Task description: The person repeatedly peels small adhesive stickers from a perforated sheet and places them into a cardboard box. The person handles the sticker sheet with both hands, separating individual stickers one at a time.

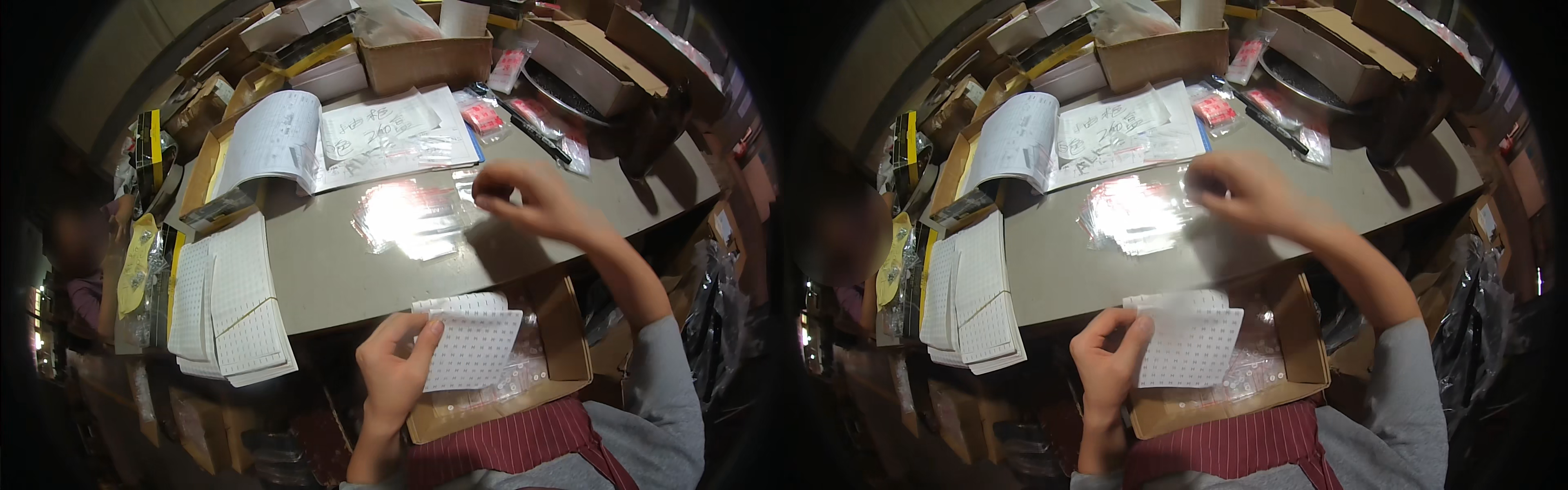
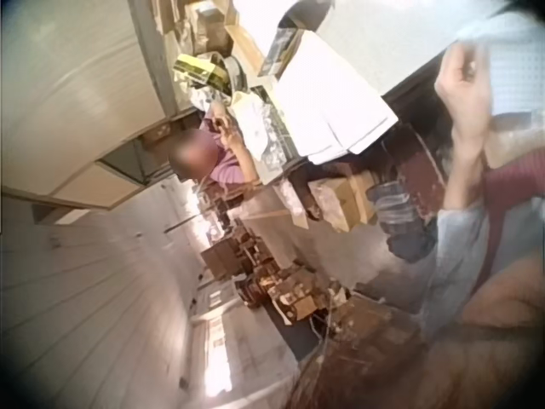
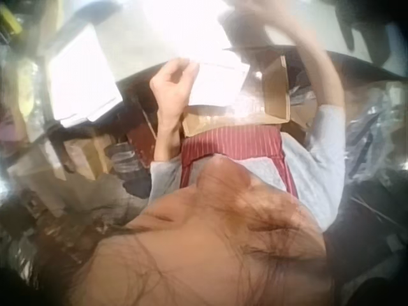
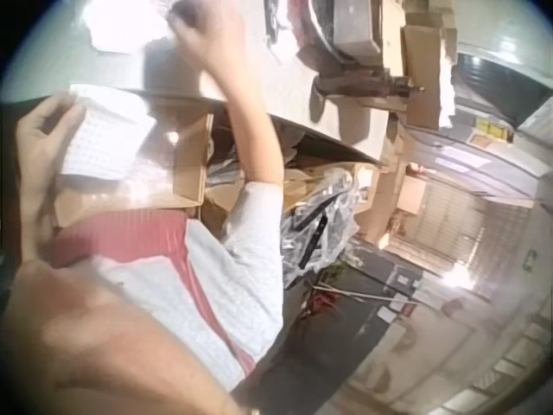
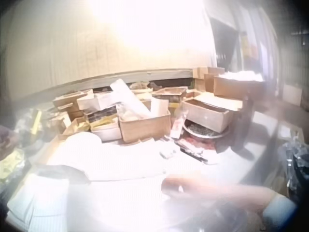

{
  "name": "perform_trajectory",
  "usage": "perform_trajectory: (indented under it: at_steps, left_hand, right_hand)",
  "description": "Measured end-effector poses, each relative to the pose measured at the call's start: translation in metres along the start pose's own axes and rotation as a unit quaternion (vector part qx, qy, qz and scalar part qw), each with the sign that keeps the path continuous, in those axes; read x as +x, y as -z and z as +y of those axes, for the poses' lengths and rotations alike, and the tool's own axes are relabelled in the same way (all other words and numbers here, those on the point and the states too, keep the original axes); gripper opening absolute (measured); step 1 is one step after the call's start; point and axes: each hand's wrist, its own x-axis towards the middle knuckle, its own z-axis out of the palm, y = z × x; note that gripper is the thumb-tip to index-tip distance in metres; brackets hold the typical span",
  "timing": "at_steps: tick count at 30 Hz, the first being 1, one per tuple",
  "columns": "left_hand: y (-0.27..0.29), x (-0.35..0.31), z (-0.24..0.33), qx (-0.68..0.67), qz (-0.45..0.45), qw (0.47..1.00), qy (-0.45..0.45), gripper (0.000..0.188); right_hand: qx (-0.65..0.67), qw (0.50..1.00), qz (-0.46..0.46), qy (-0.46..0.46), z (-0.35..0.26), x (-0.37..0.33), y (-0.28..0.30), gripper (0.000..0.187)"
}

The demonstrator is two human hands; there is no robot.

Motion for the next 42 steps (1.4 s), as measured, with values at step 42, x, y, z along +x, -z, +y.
perform_trajectory:
  at_steps: [42]
  left_hand:
    - [-0.016, -0.002, 0.007, 0.082, -0.01, 0.978, -0.194, 0.012]
  right_hand:
    - [0.018, 0.985, -0.09, 0.147, -0.029, -0.059, -0.021, 0.027]
